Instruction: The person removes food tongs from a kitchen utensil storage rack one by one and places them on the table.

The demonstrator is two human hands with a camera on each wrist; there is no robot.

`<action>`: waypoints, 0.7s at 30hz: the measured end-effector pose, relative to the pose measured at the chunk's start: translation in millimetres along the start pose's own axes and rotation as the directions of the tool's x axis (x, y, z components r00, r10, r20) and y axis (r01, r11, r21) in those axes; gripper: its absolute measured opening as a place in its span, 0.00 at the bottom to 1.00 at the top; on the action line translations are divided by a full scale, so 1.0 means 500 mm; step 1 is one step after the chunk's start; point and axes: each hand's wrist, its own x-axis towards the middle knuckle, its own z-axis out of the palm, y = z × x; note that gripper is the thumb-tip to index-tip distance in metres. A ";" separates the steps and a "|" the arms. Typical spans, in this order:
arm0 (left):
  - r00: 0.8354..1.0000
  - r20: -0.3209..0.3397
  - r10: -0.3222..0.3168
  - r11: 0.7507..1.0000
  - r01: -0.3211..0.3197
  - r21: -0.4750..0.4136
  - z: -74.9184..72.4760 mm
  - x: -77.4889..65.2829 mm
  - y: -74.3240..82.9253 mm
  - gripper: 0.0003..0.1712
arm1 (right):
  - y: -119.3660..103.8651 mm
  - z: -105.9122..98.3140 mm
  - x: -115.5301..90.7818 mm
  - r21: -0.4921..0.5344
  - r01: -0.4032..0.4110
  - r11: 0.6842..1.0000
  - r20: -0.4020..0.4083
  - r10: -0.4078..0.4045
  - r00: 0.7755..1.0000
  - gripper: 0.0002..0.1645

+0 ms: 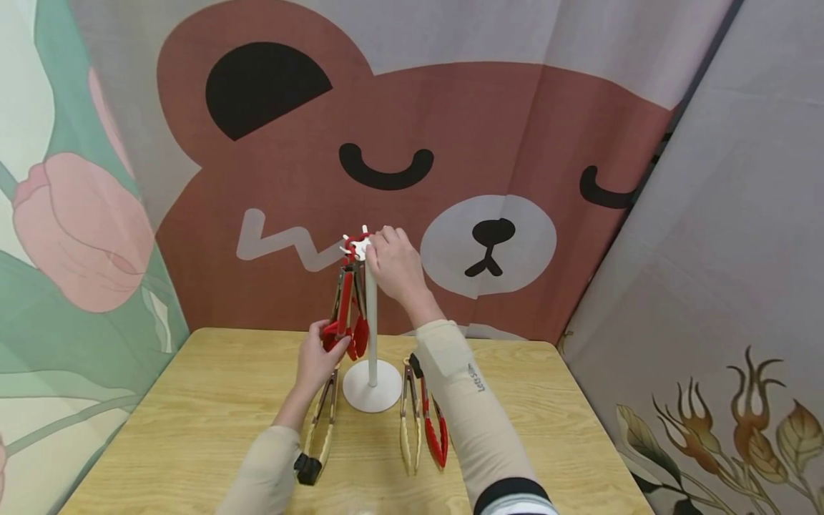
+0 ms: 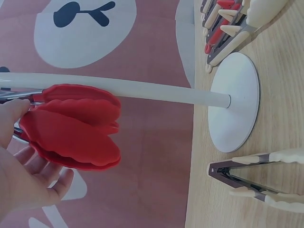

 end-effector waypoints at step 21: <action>0.993 -0.036 0.111 0.994 -0.111 0.007 -0.007 -0.024 -0.025 0.19 | 0.002 0.005 0.000 0.011 0.026 1.000 -0.038 -0.025 0.999 0.20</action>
